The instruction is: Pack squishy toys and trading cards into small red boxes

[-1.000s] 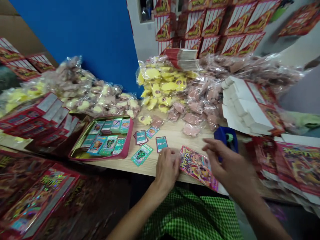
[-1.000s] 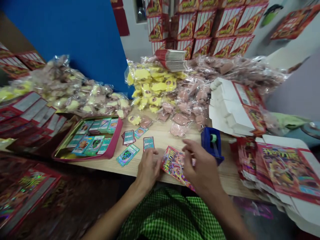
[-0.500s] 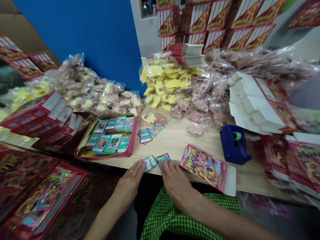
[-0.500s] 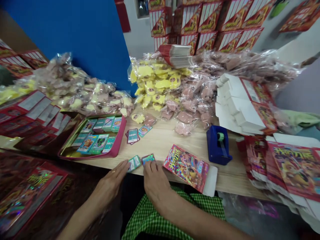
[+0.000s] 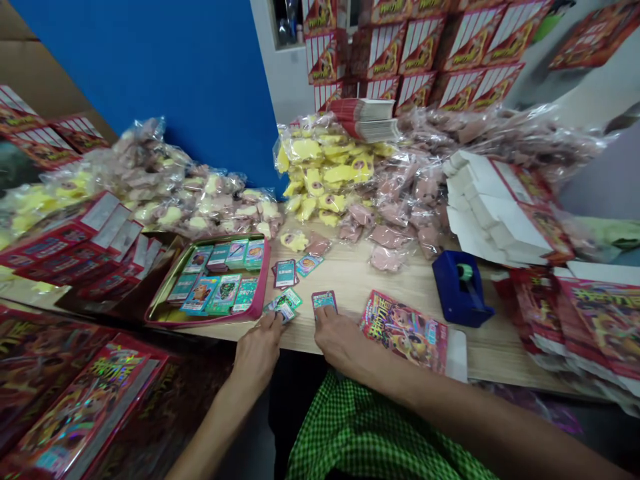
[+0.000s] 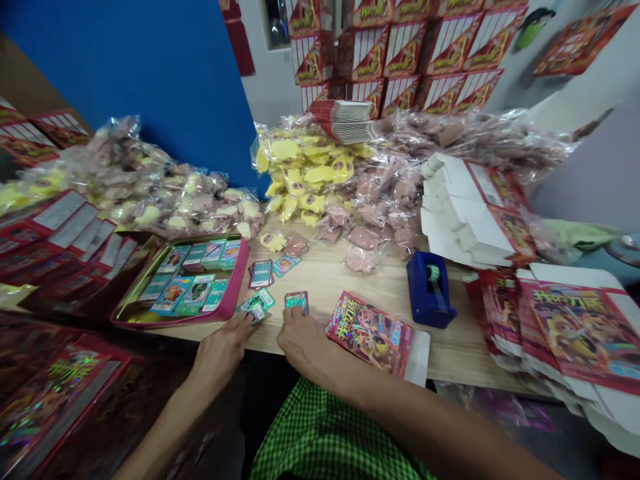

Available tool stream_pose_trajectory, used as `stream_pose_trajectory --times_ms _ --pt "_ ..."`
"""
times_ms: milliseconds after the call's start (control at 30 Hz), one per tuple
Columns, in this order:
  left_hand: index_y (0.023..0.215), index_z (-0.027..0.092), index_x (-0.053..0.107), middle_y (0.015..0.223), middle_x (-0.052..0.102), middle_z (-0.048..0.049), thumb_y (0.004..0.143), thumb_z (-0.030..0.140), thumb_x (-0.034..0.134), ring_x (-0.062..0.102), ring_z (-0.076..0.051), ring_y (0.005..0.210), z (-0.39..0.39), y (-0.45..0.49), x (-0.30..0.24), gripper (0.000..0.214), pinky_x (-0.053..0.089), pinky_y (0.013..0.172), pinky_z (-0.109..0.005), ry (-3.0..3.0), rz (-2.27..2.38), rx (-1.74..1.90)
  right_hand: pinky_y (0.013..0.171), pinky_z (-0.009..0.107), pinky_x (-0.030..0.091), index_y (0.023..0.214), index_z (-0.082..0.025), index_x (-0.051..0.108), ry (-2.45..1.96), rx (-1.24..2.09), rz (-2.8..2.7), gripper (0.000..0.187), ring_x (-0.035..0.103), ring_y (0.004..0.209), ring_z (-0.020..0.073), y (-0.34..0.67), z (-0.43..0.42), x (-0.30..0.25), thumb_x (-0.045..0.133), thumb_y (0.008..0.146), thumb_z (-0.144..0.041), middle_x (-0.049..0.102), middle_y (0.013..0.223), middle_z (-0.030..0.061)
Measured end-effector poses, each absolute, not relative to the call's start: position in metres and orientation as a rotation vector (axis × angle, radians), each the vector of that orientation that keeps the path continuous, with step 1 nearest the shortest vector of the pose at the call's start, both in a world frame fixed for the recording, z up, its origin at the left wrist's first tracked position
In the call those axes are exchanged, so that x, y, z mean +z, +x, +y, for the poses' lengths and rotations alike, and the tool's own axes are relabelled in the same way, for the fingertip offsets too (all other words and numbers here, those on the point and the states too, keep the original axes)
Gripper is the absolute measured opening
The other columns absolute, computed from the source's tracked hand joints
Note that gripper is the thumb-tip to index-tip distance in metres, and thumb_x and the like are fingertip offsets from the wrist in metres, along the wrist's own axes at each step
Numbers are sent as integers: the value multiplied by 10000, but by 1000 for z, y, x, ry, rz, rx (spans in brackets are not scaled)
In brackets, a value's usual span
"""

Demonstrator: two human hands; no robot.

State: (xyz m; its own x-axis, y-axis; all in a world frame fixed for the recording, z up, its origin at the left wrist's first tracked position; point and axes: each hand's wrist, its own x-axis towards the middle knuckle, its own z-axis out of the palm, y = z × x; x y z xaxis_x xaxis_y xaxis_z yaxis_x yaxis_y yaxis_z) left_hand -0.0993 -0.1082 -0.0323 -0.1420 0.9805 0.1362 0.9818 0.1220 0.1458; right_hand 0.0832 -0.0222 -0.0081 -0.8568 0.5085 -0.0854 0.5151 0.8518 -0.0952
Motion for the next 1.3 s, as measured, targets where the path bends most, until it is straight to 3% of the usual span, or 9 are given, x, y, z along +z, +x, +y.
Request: stream_pose_trajectory --times_ms 167,300,500,600,700,800,900,1033,1300 --pt "1165 250 725 1124 784 -92 971 115 450 769 -256 947 -109 -106 -21 363 601 745 -336 -2060 -2412 -376 695 302 516 860 -89 760 787 -423 2970 167 650 835 238 95 -2 -7 640 782 -3 686 993 174" --pt "1057 218 750 989 781 -74 1006 295 501 740 -220 902 -103 -93 7 266 571 810 -324 -1836 -2311 -1120 672 276 478 845 -109 747 994 -606 2975 144 640 750 203 105 19 13 631 828 -24 704 892 127" --pt "818 178 725 741 718 -22 893 420 662 669 -167 681 -60 -42 27 261 537 644 -273 -2172 -2416 -1894 596 229 436 848 -178 691 1139 -1030 3041 304 577 616 134 145 32 52 447 1027 -148 661 728 0" --pt "871 172 664 792 695 -28 841 458 717 657 -175 704 -34 -12 24 292 540 662 -297 -2140 -2373 -1869 579 233 368 726 -185 600 1299 -1137 3110 231 490 593 126 178 31 58 532 904 -55 580 660 -21" --pt "1138 178 597 1140 688 -113 719 450 845 677 -272 1040 -18 21 23 558 563 876 -416 -2382 -2163 -1580 592 253 377 725 -196 577 1583 -1049 3077 257 508 618 150 221 30 60 471 905 -46 578 663 -3" --pt "1492 199 384 1541 477 -206 619 411 923 399 -414 1470 -9 53 20 1048 387 1146 -593 -3063 -1731 -961 681 297 461 900 -196 661 1871 -914 3029 262 622 750 202 266 26 64 432 923 -72 693 833 51" --pt "1609 151 138 1627 343 -265 554 311 938 240 -469 1544 -5 78 14 1334 222 1216 -661 -3373 -1460 -388 756 349 498 1178 -180 653 2292 -570 2947 358 679 876 255 302 14 73 455 894 -92 738 1024 104" --pt "1575 96 205 1421 529 -233 617 232 818 533 -404 1316 -8 87 16 1145 371 1141 -582 -3258 -1544 -389 668 330 494 1133 -169 598 2684 -256 2905 255 686 781 251 316 -8 81 485 904 -177 731 909 99" --pt "1404 196 351 1265 574 -136 642 281 799 589 -338 1167 -27 85 26 888 512 986 -504 -2611 -1810 -1266 669 333 559 1134 -219 514 2569 -140 3292 187 719 812 223 269 -30 88 439 972 -163 710 902 60"
